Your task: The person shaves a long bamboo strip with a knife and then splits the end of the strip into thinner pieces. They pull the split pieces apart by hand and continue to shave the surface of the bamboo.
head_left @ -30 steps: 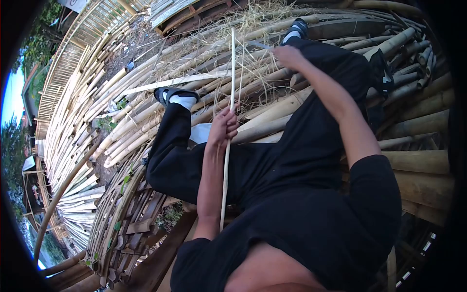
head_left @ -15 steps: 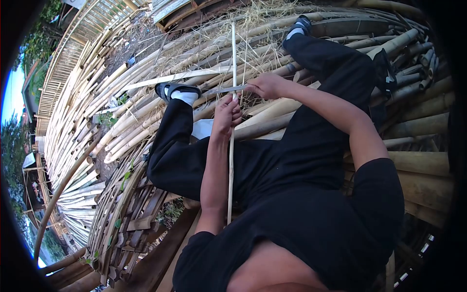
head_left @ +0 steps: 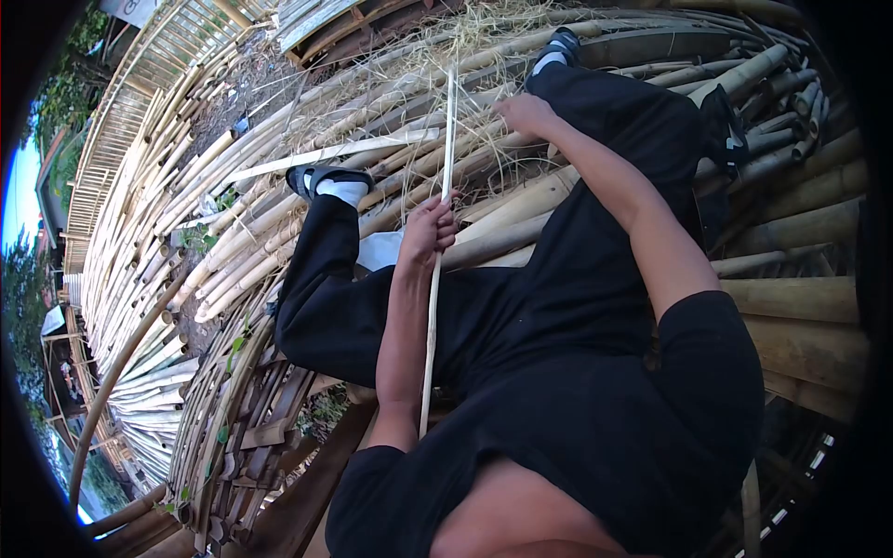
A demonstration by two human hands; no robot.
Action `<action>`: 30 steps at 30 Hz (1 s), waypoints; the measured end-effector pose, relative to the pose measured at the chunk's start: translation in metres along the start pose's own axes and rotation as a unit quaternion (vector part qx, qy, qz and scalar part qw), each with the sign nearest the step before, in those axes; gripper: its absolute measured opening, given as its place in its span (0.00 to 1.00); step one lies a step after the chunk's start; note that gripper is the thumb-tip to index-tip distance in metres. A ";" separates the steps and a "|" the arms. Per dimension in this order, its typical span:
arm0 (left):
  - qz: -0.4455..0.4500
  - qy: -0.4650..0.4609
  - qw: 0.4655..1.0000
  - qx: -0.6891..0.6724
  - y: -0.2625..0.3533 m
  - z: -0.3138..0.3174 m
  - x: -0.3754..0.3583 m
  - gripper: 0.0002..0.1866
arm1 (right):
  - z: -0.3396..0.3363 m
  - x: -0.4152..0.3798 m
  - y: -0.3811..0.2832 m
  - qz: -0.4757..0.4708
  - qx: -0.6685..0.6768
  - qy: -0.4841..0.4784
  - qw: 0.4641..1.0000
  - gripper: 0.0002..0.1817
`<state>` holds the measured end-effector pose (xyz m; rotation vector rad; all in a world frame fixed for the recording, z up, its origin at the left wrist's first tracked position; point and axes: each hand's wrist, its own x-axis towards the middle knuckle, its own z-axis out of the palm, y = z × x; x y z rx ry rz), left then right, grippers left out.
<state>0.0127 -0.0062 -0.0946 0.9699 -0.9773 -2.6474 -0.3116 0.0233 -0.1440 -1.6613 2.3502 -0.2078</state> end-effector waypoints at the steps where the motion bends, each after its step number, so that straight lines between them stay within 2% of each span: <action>1: -0.001 -0.006 1.000 0.003 0.000 0.001 -0.009 0.12 | 0.010 0.013 0.032 0.086 -0.007 0.023 0.996 0.26; 2: 0.007 -0.008 1.000 0.018 0.001 0.005 -0.023 0.12 | 0.015 0.021 0.055 0.169 -0.011 0.045 0.985 0.24; 3: 0.006 0.010 0.999 0.031 0.000 -0.002 -0.027 0.13 | -0.018 0.001 0.050 0.134 -0.054 0.004 0.990 0.25; 4: 0.010 0.011 1.000 0.015 -0.001 -0.014 -0.023 0.14 | -0.016 0.010 0.066 0.190 0.009 0.047 0.981 0.26; 5: 0.013 0.012 1.000 -0.005 -0.003 -0.023 -0.018 0.14 | -0.017 0.013 0.065 0.178 0.030 0.079 0.980 0.26; 7: 0.020 0.028 0.999 0.012 0.007 -0.013 -0.011 0.15 | -0.019 0.005 0.027 0.128 0.086 0.089 0.984 0.25; 8: 0.020 0.038 0.999 0.020 0.009 -0.007 -0.008 0.14 | -0.021 -0.006 0.001 0.066 0.127 0.081 0.986 0.24; 9: 0.020 0.036 0.999 0.014 0.009 -0.006 -0.004 0.14 | -0.009 -0.008 -0.011 -0.039 0.147 0.071 0.986 0.24; 10: 0.022 0.029 0.999 0.013 0.009 -0.006 -0.003 0.14 | -0.020 -0.023 -0.039 -0.060 0.153 -0.001 0.986 0.23; 12: 0.029 0.019 0.999 0.008 0.009 -0.009 -0.003 0.13 | -0.021 -0.040 -0.076 -0.130 0.147 -0.028 0.980 0.23; 15: 0.038 0.009 0.999 0.015 0.010 -0.006 -0.010 0.13 | -0.021 -0.052 -0.093 -0.159 0.134 -0.081 0.975 0.23; 20: 0.043 0.031 0.998 0.017 0.004 0.003 -0.011 0.13 | -0.012 -0.033 -0.069 -0.201 0.102 -0.047 0.973 0.24; 22: 0.047 0.042 0.998 0.025 0.002 0.006 -0.011 0.13 | 0.003 -0.012 -0.051 -0.137 0.100 -0.005 0.986 0.26; 23: 0.029 0.020 0.999 0.023 -0.001 0.006 -0.016 0.13 | -0.001 -0.008 -0.037 -0.134 0.102 -0.003 0.986 0.26; 25: 0.008 0.011 0.999 0.029 -0.005 0.005 -0.019 0.13 | -0.026 -0.009 -0.026 -0.069 -0.020 -0.027 0.997 0.27; 27: 0.015 0.008 0.999 0.038 -0.003 0.006 -0.011 0.13 | -0.023 -0.013 -0.023 -0.047 -0.027 -0.037 0.998 0.27; 29: 0.005 0.005 0.999 0.036 -0.010 0.014 -0.014 0.14 | -0.020 0.000 0.001 0.076 0.012 -0.021 0.997 0.26; 30: -0.006 0.002 0.999 0.034 -0.015 0.011 -0.020 0.14 | -0.003 0.012 0.030 0.135 0.030 0.041 0.990 0.28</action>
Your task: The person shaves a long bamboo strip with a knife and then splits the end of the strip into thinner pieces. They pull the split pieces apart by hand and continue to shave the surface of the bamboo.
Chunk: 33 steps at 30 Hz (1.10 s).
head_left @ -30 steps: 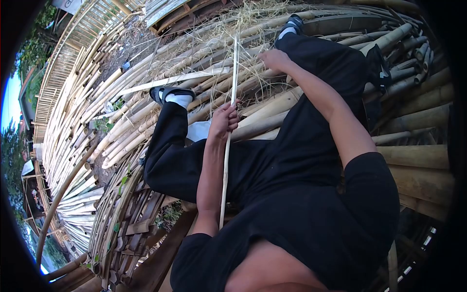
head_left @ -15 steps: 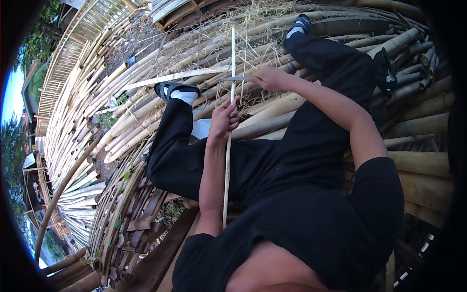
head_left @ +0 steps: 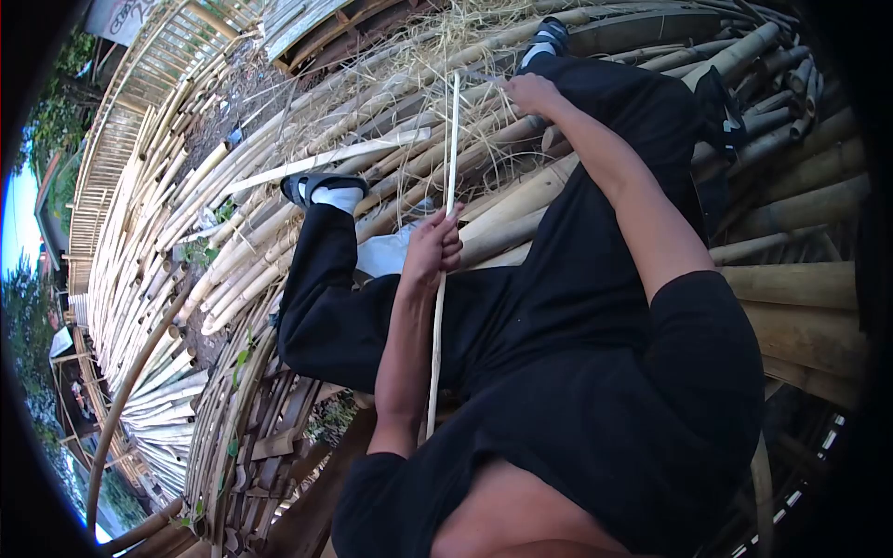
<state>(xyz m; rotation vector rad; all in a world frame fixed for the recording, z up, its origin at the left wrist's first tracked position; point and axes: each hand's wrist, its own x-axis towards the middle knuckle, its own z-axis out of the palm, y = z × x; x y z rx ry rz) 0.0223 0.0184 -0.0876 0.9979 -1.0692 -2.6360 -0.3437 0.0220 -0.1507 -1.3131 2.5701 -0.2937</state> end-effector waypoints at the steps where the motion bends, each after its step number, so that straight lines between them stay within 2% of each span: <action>1: -0.006 -0.003 1.000 0.000 0.003 -0.004 -0.003 0.14 | -0.010 0.015 0.016 0.002 0.003 0.009 1.000 0.28; 3: 0.022 -0.020 0.999 -0.016 0.010 -0.013 -0.011 0.14 | -0.014 0.017 0.041 0.098 0.049 0.052 0.993 0.31; 5: 0.021 -0.005 1.000 -0.012 0.014 -0.015 -0.007 0.14 | -0.010 0.022 0.045 0.099 0.078 0.070 0.990 0.34; 7: 0.024 -0.003 1.000 -0.009 0.016 -0.011 0.001 0.14 | -0.012 0.006 0.013 0.067 0.143 0.034 0.987 0.39; 9: 0.027 0.004 1.000 -0.005 0.014 -0.009 0.006 0.15 | 0.025 0.016 -0.002 0.031 0.216 0.031 0.975 0.42; 11: 0.033 -0.003 0.999 0.018 0.009 -0.008 0.014 0.14 | -0.016 -0.027 -0.064 0.102 0.335 -0.123 0.928 0.38; 12: 0.038 -0.009 0.999 0.029 0.009 -0.005 0.016 0.13 | -0.014 -0.037 -0.080 0.101 0.337 -0.122 0.928 0.38; 14: 0.032 -0.022 0.999 0.027 0.007 0.000 0.016 0.12 | -0.011 -0.049 -0.100 0.042 0.431 -0.156 0.888 0.29; 15: 0.024 -0.035 0.999 0.025 0.006 0.002 0.017 0.11 | -0.006 -0.052 -0.104 0.040 0.431 -0.154 0.888 0.29; 17: 0.018 -0.028 0.999 0.024 0.003 0.002 0.019 0.10 | 0.006 -0.055 -0.112 0.036 0.459 -0.075 0.885 0.23; 19: 0.038 -0.063 0.996 0.043 0.001 0.002 0.022 0.13 | 0.003 -0.056 -0.112 0.040 0.450 -0.090 0.888 0.23; 23: 0.048 -0.005 0.997 0.053 0.015 0.011 0.035 0.19 | 0.004 -0.070 -0.114 0.001 0.453 -0.155 0.878 0.22; 25: 0.052 0.026 0.997 0.047 0.018 0.017 0.039 0.18 | -0.010 -0.089 -0.125 -0.037 0.433 -0.182 0.882 0.22; 27: 0.093 -0.019 0.995 0.044 0.015 0.008 0.048 0.14 | -0.016 -0.098 -0.133 -0.069 0.398 -0.197 0.893 0.22; 29: 0.092 0.003 0.996 0.003 0.008 0.003 0.053 0.11 | -0.006 -0.096 -0.129 -0.165 0.249 -0.125 0.946 0.25; 33: 0.100 0.030 0.993 -0.046 0.006 -0.004 0.053 0.10 | -0.031 -0.110 -0.121 -0.256 0.133 -0.082 0.954 0.22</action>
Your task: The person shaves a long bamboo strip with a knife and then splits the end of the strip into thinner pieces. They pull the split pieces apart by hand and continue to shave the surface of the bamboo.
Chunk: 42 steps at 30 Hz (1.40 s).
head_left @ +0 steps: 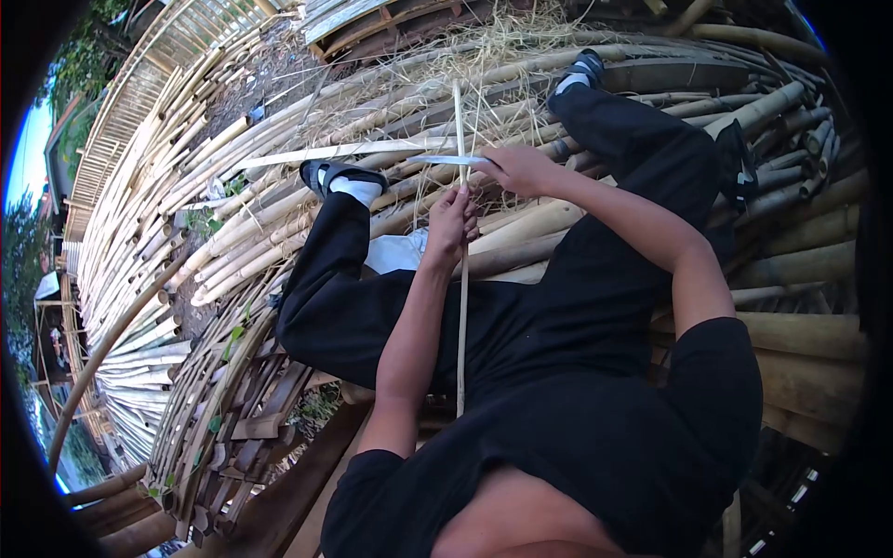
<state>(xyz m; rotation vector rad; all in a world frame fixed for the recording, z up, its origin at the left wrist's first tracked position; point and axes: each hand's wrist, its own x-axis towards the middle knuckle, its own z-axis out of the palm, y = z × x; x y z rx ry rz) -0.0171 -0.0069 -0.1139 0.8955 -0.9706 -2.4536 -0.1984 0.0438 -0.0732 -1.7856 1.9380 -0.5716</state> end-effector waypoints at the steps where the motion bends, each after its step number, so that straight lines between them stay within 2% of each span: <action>1: 0.000 0.003 1.000 -0.016 0.002 0.002 -0.001 0.09 | -0.001 -0.002 0.006 -0.017 -0.067 -0.010 0.998 0.20; 5: 0.006 -0.031 0.999 -0.037 0.001 0.006 -0.006 0.09 | -0.012 0.001 0.030 -0.056 -0.090 -0.033 0.994 0.20; 7: -0.006 -0.031 0.997 -0.069 0.000 0.009 -0.007 0.09 | -0.014 0.021 0.065 0.012 -0.113 -0.007 0.994 0.21; 10: -0.049 -0.030 0.993 -0.098 -0.002 0.010 -0.010 0.09 | -0.048 0.029 0.085 0.003 -0.156 -0.030 0.987 0.23; 12: -0.050 -0.030 0.993 -0.104 -0.001 0.010 -0.006 0.09 | -0.041 0.044 0.106 0.022 -0.162 -0.025 0.986 0.20; 14: -0.049 -0.036 0.993 -0.104 0.001 0.014 -0.008 0.09 | -0.016 0.072 0.179 0.076 -0.156 0.080 0.981 0.19; 16: -0.055 -0.034 0.996 -0.063 0.006 0.022 -0.023 0.10 | -0.060 0.053 0.163 0.183 -0.251 0.014 0.951 0.21; 17: -0.059 -0.030 0.995 -0.075 0.002 0.013 -0.023 0.10 | -0.054 0.053 0.190 0.176 -0.262 0.039 0.948 0.24; 20: -0.070 -0.025 0.991 -0.111 0.003 -0.010 -0.013 0.10 | -0.060 0.030 0.155 0.257 -0.138 0.086 0.953 0.25; 21: -0.082 -0.025 0.991 -0.102 0.003 -0.011 -0.008 0.10 | -0.050 0.033 0.164 0.237 -0.100 0.102 0.961 0.25; 22: -0.089 -0.030 0.991 -0.092 0.006 -0.009 -0.002 0.09 | -0.042 0.034 0.152 0.124 -0.110 0.131 0.977 0.25; 23: -0.085 -0.036 0.993 -0.078 0.008 -0.005 0.001 0.09 | -0.037 0.032 0.141 0.090 -0.039 0.116 0.988 0.22; 25: -0.102 -0.035 0.991 -0.073 0.008 -0.007 0.009 0.08 | -0.034 0.030 0.089 0.076 -0.017 0.021 0.997 0.22; 27: -0.105 -0.036 0.991 -0.071 0.010 -0.010 0.012 0.08 | -0.008 0.035 0.085 0.000 -0.008 -0.043 0.999 0.22; 28: -0.113 -0.026 0.992 -0.047 0.012 -0.006 0.011 0.08 | -0.005 0.032 0.068 -0.003 -0.007 -0.044 0.999 0.22; 30: -0.121 -0.017 0.992 -0.019 0.015 -0.007 0.010 0.08 | -0.001 0.021 0.039 -0.019 -0.048 -0.146 0.988 0.26; 34: -0.108 -0.030 0.994 -0.014 0.011 -0.019 0.013 0.08 | 0.029 0.012 0.045 -0.051 0.017 -0.119 0.991 0.27; 37: -0.115 -0.012 0.992 -0.041 0.006 -0.021 0.013 0.08 | 0.028 0.009 0.041 -0.064 0.008 -0.111 0.992 0.27; 40: -0.115 0.016 0.992 -0.054 -0.001 -0.022 0.014 0.07 | 0.025 0.012 0.046 -0.041 -0.046 -0.151 0.987 0.26; 42: -0.112 -0.002 0.991 -0.076 -0.005 -0.028 0.016 0.06 | 0.022 0.018 0.062 -0.026 -0.044 -0.112 0.992 0.22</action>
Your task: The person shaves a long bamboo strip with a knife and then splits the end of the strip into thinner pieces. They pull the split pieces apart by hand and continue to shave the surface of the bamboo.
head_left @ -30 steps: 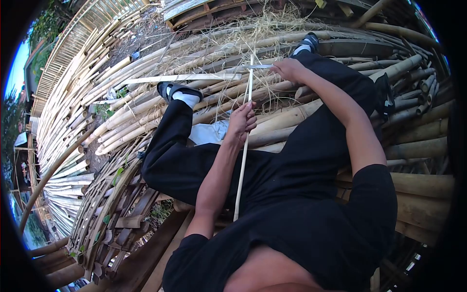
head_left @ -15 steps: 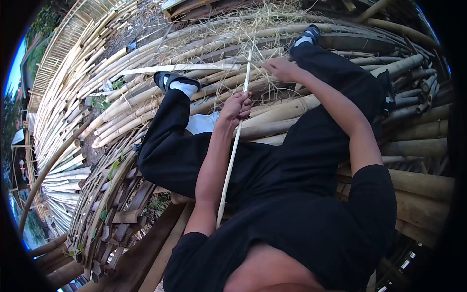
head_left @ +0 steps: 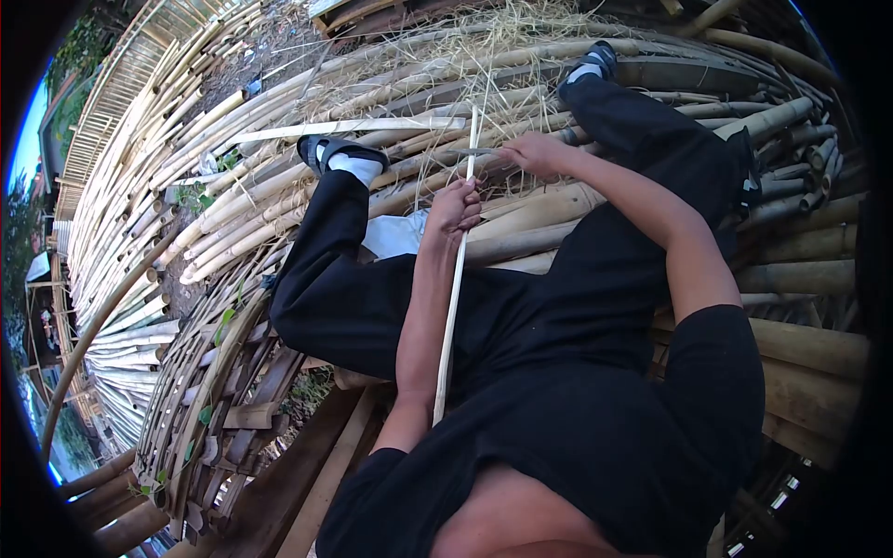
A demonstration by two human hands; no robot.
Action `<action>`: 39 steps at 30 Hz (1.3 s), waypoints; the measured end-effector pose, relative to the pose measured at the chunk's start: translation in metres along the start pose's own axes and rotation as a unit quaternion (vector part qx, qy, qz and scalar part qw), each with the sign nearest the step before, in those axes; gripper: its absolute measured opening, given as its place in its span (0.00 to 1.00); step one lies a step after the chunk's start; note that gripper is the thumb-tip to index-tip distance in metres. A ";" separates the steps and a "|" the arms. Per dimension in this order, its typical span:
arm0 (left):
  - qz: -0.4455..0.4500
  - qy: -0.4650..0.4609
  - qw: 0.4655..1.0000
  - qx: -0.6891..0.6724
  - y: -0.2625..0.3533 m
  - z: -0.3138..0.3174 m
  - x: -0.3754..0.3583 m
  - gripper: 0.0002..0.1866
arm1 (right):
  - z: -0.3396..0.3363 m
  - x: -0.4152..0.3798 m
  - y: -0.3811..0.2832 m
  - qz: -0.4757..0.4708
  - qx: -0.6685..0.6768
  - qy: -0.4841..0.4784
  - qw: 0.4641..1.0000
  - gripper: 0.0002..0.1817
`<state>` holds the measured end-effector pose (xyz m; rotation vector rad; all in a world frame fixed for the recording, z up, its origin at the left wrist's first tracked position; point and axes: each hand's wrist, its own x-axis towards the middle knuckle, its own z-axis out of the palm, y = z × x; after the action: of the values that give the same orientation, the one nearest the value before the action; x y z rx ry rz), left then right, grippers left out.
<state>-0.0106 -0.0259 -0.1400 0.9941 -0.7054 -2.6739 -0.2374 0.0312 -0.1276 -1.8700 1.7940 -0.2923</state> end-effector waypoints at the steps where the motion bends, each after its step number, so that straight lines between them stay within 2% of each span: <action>1: 0.005 0.010 1.000 0.016 0.000 0.010 -0.008 0.07 | -0.002 0.007 0.013 0.012 -0.009 0.007 1.000 0.21; 3: -0.007 0.008 1.000 0.016 -0.001 0.013 -0.014 0.07 | -0.003 0.016 0.053 0.051 -0.060 0.013 0.997 0.16; 4: -0.017 0.005 1.000 0.016 -0.001 0.015 -0.019 0.07 | -0.004 0.018 0.078 0.067 -0.147 0.032 0.986 0.14; 5: 0.003 0.004 1.000 0.013 0.000 0.022 -0.027 0.07 | -0.018 0.019 0.093 0.144 -0.237 -0.056 0.959 0.14; 6: 0.002 0.008 1.000 0.017 0.001 0.022 -0.025 0.07 | -0.027 0.007 0.103 0.220 -0.210 -0.049 0.951 0.16; 7: 0.003 0.003 1.000 0.010 0.001 0.018 -0.025 0.07 | -0.017 0.006 0.138 0.253 -0.178 -0.003 0.951 0.18; 8: 0.004 -0.004 1.000 0.003 0.003 0.014 -0.024 0.07 | -0.019 0.002 0.138 0.366 -0.048 0.090 0.925 0.25; 10: -0.004 -0.008 1.000 0.000 0.005 0.009 -0.020 0.07 | -0.024 0.003 0.122 0.289 0.012 0.176 0.941 0.28; 12: -0.003 -0.002 1.000 0.021 0.008 0.014 -0.017 0.08 | -0.022 0.014 0.100 0.183 0.018 0.165 0.969 0.28; 14: -0.004 0.003 1.000 0.022 0.009 0.016 -0.016 0.08 | -0.026 0.014 0.043 0.100 0.043 0.078 0.991 0.30; 16: 0.012 0.000 0.999 0.034 0.009 0.014 -0.017 0.08 | -0.029 0.002 -0.014 0.060 0.067 -0.022 0.996 0.28; 19: 0.012 0.011 0.999 0.039 0.008 0.010 -0.018 0.07 | -0.001 0.002 -0.025 -0.002 0.055 -0.031 0.998 0.27; 23: 0.012 0.037 0.998 0.054 0.004 0.011 -0.015 0.08 | -0.003 0.001 -0.018 0.003 0.042 -0.036 0.998 0.27; 25: 0.005 0.042 0.998 0.053 0.002 0.013 -0.017 0.08 | -0.002 0.008 -0.003 0.024 -0.048 -0.010 0.998 0.28; 26: 0.002 0.048 0.997 0.054 0.002 0.015 -0.018 0.09 | -0.005 0.012 0.017 0.027 -0.047 -0.008 0.998 0.28; 28: -0.007 0.047 0.997 0.061 -0.002 0.022 -0.025 0.10 | -0.010 0.017 0.052 0.098 -0.094 0.033 0.990 0.27; 30: -0.016 0.047 0.995 0.086 -0.007 0.027 -0.023 0.10 | -0.022 0.008 0.041 0.129 -0.103 0.032 0.986 0.26; 31: -0.016 0.005 0.998 0.068 -0.004 0.022 -0.020 0.10 | -0.030 0.001 0.034 0.158 -0.118 0.026 0.980 0.26; 32: -0.013 0.020 0.997 0.069 -0.004 0.022 -0.015 0.10 | -0.023 0.002 0.057 0.163 -0.119 0.022 0.979 0.26; 34: 0.011 0.014 0.996 0.084 0.000 0.032 -0.038 0.10 | -0.015 0.014 0.129 0.272 -0.173 0.030 0.946 0.24; 36: 0.007 0.045 0.997 0.067 0.002 0.014 -0.045 0.10 | -0.032 -0.002 0.155 0.235 -0.219 0.057 0.945 0.24; 37: 0.005 0.048 0.997 0.059 0.003 0.002 -0.038 0.11 | -0.043 -0.004 0.137 0.317 -0.127 0.090 0.936 0.23; 38: 0.005 0.057 0.998 0.042 0.008 0.005 -0.034 0.11 | -0.039 -0.005 0.114 0.316 -0.124 0.081 0.937 0.23; 39: 0.002 0.041 0.998 0.045 0.010 0.005 -0.026 0.12 | -0.039 0.000 0.088 0.270 -0.082 0.093 0.955 0.23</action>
<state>0.0059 -0.0238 -0.1169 1.1178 -0.8155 -2.6016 -0.3328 0.0242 -0.1397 -1.4059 2.4362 -0.1195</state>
